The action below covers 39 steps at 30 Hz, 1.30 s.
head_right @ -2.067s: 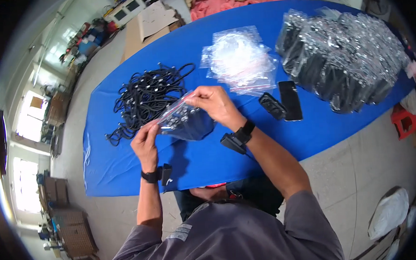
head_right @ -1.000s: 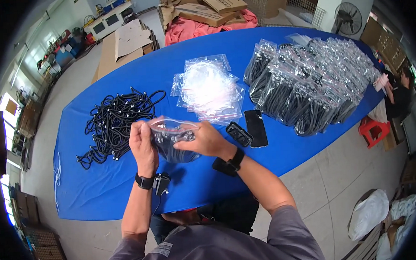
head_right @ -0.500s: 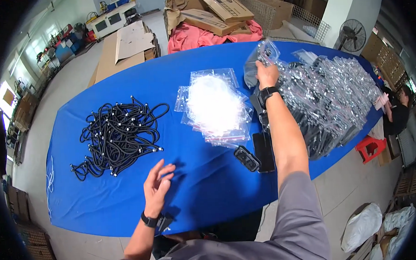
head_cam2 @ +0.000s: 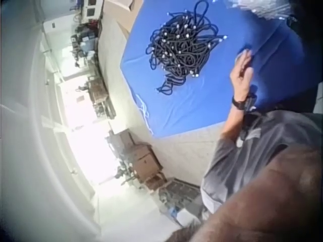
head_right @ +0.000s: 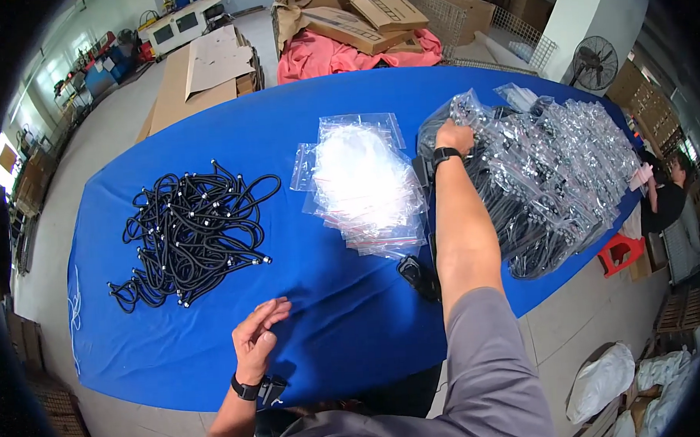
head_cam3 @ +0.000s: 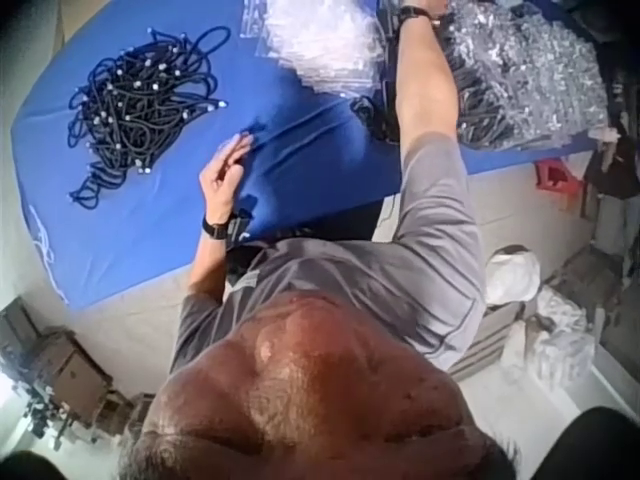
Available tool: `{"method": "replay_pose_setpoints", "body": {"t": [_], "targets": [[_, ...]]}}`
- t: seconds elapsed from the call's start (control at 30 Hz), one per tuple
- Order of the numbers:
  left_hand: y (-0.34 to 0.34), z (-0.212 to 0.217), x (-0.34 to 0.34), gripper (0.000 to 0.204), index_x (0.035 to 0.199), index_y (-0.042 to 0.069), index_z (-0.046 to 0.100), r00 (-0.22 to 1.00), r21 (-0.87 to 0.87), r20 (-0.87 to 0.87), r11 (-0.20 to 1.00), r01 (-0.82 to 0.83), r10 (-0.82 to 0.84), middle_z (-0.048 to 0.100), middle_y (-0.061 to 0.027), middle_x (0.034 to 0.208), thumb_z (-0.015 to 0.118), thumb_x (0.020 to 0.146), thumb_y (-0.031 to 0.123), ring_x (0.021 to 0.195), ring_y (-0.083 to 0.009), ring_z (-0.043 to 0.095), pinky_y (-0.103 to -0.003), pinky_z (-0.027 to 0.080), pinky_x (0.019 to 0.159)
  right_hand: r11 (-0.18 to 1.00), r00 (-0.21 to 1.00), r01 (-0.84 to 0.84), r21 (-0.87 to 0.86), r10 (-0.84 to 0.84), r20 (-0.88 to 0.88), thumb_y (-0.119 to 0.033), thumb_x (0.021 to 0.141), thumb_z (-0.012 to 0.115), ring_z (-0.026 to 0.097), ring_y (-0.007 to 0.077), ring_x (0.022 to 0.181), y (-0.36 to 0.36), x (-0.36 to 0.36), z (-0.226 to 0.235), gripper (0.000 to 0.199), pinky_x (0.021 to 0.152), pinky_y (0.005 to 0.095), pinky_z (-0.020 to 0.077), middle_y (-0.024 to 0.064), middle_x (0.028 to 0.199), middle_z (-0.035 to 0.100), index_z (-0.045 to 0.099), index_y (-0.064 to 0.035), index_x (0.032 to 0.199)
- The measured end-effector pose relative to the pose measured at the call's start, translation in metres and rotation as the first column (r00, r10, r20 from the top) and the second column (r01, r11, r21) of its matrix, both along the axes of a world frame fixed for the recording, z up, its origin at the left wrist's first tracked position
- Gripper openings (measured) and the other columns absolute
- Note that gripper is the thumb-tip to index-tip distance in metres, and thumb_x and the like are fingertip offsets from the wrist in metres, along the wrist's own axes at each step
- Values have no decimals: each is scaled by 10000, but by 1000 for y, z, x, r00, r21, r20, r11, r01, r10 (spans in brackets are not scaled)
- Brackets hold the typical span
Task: The person gathers a bundle of black cords, places them into a plastic bag, and seals the bag before setting it aside on a stack of other bags.
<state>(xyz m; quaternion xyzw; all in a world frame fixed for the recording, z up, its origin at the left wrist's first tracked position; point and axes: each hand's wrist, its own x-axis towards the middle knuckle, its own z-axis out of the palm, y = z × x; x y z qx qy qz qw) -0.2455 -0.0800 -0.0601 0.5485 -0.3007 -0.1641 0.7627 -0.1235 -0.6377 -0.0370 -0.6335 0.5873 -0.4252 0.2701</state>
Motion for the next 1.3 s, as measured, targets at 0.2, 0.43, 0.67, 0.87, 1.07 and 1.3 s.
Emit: {"method": "replay_pose_setpoints", "body": {"t": [0.2,0.43,0.67,0.87,1.07,1.3], "targets": [[12,-5,-8,500,1370,-19,596,999,54,16,998,33,-34,637,-240,1305,722,924,168,1209,-315,638,-401,508,1030,992,992,-112,63,115,-59,-368,827,785,705,442,981,7,-3,-12,436,894,505,557,274,1044,724,743,52,936],[18,-5,-11,452,1332,-32,620,994,63,-63,994,91,-87,677,-230,1244,725,926,137,1147,-292,674,-387,539,993,1000,1000,12,19,-13,29,-325,778,841,712,455,916,-46,-2,-10,548,874,511,566,297,1045,710,652,93,1077],[32,1,-19,418,1298,-25,647,996,70,-56,995,74,-70,701,-213,1208,735,924,141,1109,-271,692,-377,557,960,991,994,-9,-131,-5,-106,-281,790,824,692,473,930,1,-26,41,687,865,523,558,326,1025,689,503,143,1226],[37,3,-31,373,1276,-16,668,994,171,-97,983,69,-53,722,-184,1182,710,924,101,1056,-220,699,-325,556,913,660,667,-715,-230,545,-508,-306,935,586,610,468,1103,95,-49,37,350,932,536,498,234,1131,679,646,-47,1162],[38,25,-46,348,1263,-10,682,991,261,72,961,90,-112,732,-161,1176,681,928,85,1027,-177,695,-279,537,884,461,345,-873,-159,353,-870,-401,977,524,529,404,1276,208,-59,-60,444,1089,593,370,189,1275,641,656,-114,1289],[74,16,-71,313,1242,-13,691,998,295,-65,955,-6,26,748,-144,1129,683,953,106,1018,-154,686,-274,525,888,506,284,-862,35,539,-793,-389,994,538,460,402,1367,218,-70,-42,504,1142,604,294,203,1382,590,616,15,1284]]}}
